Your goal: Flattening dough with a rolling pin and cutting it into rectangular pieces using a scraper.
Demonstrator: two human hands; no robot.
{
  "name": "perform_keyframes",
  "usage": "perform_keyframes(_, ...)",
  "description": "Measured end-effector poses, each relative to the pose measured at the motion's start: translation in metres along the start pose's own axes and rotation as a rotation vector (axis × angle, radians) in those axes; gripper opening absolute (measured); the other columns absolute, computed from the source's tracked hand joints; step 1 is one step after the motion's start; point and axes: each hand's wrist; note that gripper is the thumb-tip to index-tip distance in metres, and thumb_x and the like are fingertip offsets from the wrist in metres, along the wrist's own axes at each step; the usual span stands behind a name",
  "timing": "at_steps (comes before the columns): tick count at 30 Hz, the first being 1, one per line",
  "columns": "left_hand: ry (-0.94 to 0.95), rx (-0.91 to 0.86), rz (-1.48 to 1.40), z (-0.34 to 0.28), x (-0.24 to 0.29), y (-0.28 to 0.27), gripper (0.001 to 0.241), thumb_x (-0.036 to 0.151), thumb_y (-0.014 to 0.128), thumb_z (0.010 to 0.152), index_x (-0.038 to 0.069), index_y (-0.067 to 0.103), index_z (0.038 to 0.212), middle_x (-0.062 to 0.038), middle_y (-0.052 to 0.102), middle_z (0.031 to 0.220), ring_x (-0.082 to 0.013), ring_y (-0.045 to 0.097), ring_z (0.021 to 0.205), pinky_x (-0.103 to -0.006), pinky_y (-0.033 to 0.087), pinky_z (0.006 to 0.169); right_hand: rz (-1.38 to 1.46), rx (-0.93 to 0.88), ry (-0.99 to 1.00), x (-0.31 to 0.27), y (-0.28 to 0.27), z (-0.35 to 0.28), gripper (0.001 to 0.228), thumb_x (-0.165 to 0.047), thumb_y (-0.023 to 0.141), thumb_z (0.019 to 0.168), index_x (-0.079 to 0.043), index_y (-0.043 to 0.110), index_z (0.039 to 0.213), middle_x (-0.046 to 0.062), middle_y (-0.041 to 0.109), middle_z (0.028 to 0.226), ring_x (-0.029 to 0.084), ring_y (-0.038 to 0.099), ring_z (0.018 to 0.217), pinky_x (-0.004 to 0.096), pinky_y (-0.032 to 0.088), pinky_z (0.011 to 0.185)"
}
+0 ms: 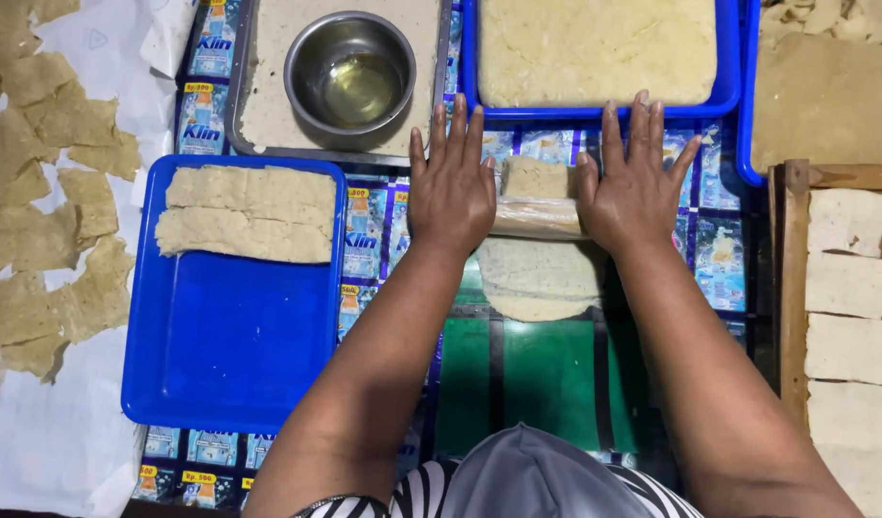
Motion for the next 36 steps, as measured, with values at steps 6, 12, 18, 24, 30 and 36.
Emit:
perform_keyframes(6, 0.052, 0.012, -0.120, -0.069, 0.003, 0.000, 0.055, 0.035, 0.032, 0.111, 0.013, 0.034, 0.162, -0.015, 0.021, 0.172, -0.0365, 0.019, 0.159, -0.0563, 0.008, 0.128, -0.079, 0.165, -0.096, 0.006, 0.025, -0.073, 0.060, -0.050, 0.040, 0.111, -0.014, 0.052, 0.157, 0.029, 0.042, 0.163, 0.044, 0.033, 0.154, 0.072, 0.015, 0.116)
perform_keyframes(12, 0.086, 0.012, -0.101, -0.151, 0.004, 0.015, 0.060, 0.036, 0.034, 0.112, 0.014, 0.022, 0.166, -0.013, 0.019, 0.173, -0.0319, 0.018, 0.159, -0.0524, 0.005, 0.128, -0.075, 0.230, -0.194, 0.008, 0.033, -0.150, 0.076, -0.045, 0.052, 0.103, 0.001, 0.035, 0.162, 0.029, 0.044, 0.159, 0.042, 0.044, 0.145, 0.067, 0.017, 0.119)
perform_keyframes(18, 0.064, 0.302, -0.227, -0.073, -0.006, 0.010, 0.047, 0.049, 0.045, 0.107, 0.012, 0.070, 0.121, -0.013, 0.071, 0.125, -0.0319, 0.063, 0.128, -0.0544, 0.024, 0.124, 0.093, 0.032, 0.018, 0.031, -0.015, -0.074, 0.068, -0.058, 0.019, 0.118, -0.012, 0.037, 0.164, 0.022, 0.049, 0.157, 0.038, 0.042, 0.147, 0.072, 0.005, 0.118)
perform_keyframes(24, 0.022, -0.024, -0.240, -0.064, 0.006, -0.011, 0.058, 0.035, 0.034, 0.109, 0.005, 0.038, 0.158, -0.020, 0.020, 0.171, -0.0352, 0.016, 0.160, -0.0555, 0.006, 0.129, 0.010, -0.016, 0.100, 0.008, 0.006, -0.075, 0.064, -0.056, 0.026, 0.114, -0.018, 0.035, 0.165, 0.022, 0.021, 0.172, 0.035, 0.010, 0.160, 0.071, -0.004, 0.120)
perform_keyframes(30, 0.122, 0.217, -0.142, -0.111, 0.005, 0.007, 0.054, 0.038, 0.044, 0.106, 0.009, 0.051, 0.151, -0.019, 0.043, 0.161, -0.0338, 0.036, 0.153, -0.0557, 0.016, 0.126, -0.067, 0.059, 0.014, 0.004, 0.006, -0.118, 0.055, -0.050, 0.032, 0.113, -0.024, 0.047, 0.159, 0.023, 0.040, 0.165, 0.038, 0.031, 0.155, 0.074, 0.011, 0.118)
perform_keyframes(36, 0.355, 0.158, -0.202, -0.163, -0.009, 0.010, 0.078, 0.069, 0.056, 0.090, 0.017, 0.053, 0.147, -0.010, 0.060, 0.141, -0.0306, 0.054, 0.134, -0.0631, 0.025, 0.120, -0.156, 0.392, -0.119, 0.011, 0.030, -0.176, 0.055, -0.048, 0.041, 0.111, -0.018, 0.055, 0.155, 0.021, 0.052, 0.157, 0.038, 0.047, 0.146, 0.072, 0.017, 0.115)
Point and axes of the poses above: each hand's wrist, its own z-axis towards the middle knuckle, its own y-axis out of the palm, x = y × z
